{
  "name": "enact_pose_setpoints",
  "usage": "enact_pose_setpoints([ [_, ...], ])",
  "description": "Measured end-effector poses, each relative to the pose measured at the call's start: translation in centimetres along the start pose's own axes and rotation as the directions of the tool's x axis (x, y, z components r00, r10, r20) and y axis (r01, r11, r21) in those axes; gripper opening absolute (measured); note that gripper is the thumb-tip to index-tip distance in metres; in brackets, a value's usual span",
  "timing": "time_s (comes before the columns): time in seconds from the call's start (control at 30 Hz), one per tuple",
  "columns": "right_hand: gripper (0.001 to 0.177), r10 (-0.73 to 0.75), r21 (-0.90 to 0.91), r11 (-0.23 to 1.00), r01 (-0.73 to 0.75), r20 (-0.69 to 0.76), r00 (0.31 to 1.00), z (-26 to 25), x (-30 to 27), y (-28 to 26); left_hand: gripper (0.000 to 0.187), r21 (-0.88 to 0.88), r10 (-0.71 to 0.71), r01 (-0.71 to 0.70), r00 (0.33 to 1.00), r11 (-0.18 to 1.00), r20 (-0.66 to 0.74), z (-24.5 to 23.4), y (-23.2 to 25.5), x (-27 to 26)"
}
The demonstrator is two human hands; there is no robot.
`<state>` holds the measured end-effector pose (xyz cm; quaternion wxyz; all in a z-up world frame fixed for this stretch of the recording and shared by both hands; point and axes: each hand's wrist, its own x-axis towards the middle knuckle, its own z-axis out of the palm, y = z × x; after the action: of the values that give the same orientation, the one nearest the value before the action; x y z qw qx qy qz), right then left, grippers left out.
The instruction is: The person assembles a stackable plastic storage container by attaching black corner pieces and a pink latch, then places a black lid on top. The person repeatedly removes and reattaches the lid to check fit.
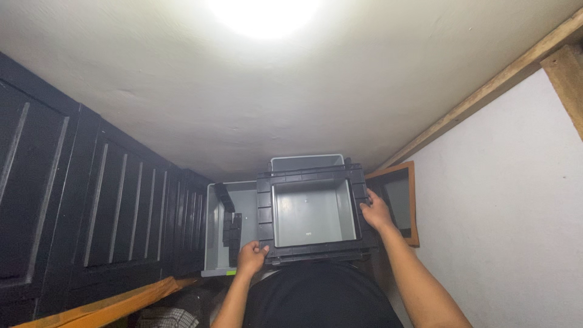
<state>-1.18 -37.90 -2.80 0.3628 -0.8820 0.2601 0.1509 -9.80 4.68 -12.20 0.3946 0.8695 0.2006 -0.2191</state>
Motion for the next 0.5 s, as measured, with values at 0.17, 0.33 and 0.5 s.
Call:
enact_pose_setpoints([
  [0.17,0.068,-0.043,0.016,0.999,0.044,-0.039,0.998,-0.1,-0.4,-0.6,0.041,-0.133,0.057,-0.07,0.994,0.989,-0.094,-0.1,0.2,-0.2],
  [0.33,0.055,0.058,0.157,0.987,-0.04,-0.111,0.992,-0.9,-2.3,-2.1,0.041,-0.133,0.034,-0.042,0.998,0.99,-0.058,-0.7,1.1,-0.7],
  [0.5,0.055,0.051,0.365,0.931,0.01,-0.157,0.986,-2.4,-4.9,0.2,0.043,-0.632,0.107,-0.079,0.994,0.771,0.006,-3.5,2.2,-4.0],
])
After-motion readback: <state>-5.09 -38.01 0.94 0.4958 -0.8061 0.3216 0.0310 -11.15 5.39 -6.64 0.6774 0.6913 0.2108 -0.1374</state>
